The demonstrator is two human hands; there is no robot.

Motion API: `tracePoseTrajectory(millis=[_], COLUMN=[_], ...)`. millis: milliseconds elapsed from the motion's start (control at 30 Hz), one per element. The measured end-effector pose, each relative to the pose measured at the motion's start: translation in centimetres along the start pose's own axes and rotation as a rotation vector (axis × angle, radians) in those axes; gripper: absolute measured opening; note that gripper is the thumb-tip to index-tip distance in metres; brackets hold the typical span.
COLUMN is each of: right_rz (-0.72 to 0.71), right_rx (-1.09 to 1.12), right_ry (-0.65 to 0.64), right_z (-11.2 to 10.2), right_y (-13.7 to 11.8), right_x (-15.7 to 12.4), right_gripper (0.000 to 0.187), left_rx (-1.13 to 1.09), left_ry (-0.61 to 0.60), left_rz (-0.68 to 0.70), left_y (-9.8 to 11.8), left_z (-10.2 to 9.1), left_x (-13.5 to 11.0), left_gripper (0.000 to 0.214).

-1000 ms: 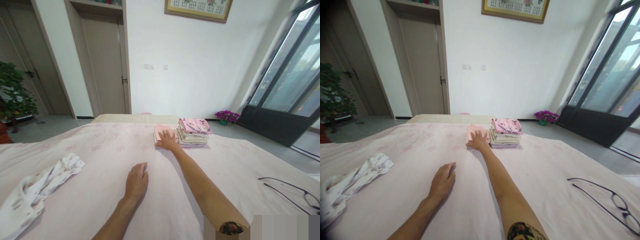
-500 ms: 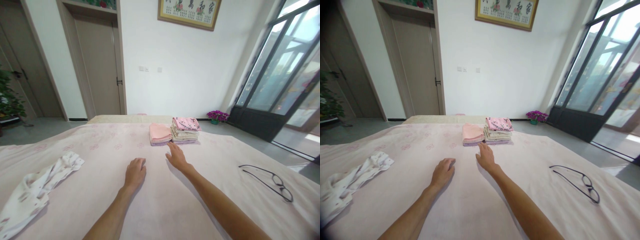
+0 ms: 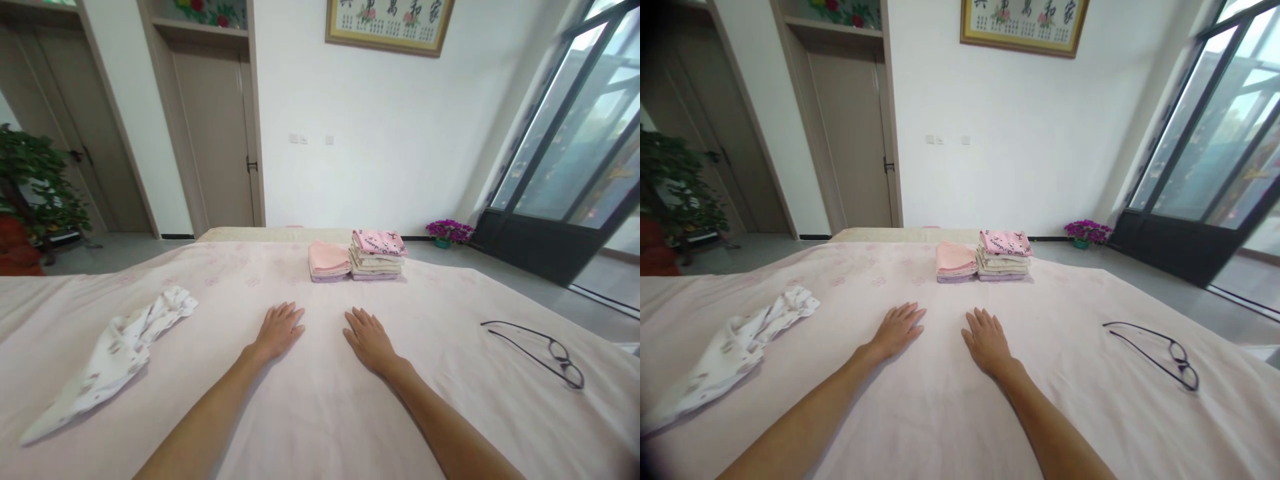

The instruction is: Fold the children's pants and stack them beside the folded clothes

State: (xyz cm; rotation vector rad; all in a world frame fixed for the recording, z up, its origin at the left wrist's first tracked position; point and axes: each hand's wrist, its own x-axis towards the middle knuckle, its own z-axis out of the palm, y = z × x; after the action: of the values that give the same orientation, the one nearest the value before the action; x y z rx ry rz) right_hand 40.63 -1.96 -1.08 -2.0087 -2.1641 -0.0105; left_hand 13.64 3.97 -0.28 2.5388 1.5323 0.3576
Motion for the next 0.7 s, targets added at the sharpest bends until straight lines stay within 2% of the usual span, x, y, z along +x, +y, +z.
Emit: tracePoseTrajectory(millis=[167,367,467,533,600,700], right_rz=[-0.004,-0.006,0.002,0.008,0.011,0.007], right_rx=[-0.007,0.002,0.01,0.013,0.017,0.02], right_ry=[0.027,0.045,0.044,0.04,0.038,0.038], right_z=[0.1,0.2,-0.1,-0.3,-0.4,-0.4], right_y=[0.3,0.3,0.1,0.0,0.0,0.1], right_x=[0.3,0.3,0.2,0.1,0.1,0.1], right_gripper=[0.056,0.054,0.054,0.053,0.053,0.052], left_rx=[0.234,0.482,0.459,0.403,0.369,0.332], left_ry=[0.274,0.545,0.469,0.372,0.325,0.354], left_rz=[-0.466,-0.741,-0.917,-0.991,-1.016,-1.034], left_y=[-5.8,-15.8,-20.2,-22.1,-23.1,-23.0], left_z=[-2.3,-5.4,-6.4,-6.8,-7.2,-7.4], left_x=[-2.3,-7.7,-9.8,-10.4,-10.7,-10.8], left_gripper=[0.052,0.047,0.048,0.045,0.04,0.042])
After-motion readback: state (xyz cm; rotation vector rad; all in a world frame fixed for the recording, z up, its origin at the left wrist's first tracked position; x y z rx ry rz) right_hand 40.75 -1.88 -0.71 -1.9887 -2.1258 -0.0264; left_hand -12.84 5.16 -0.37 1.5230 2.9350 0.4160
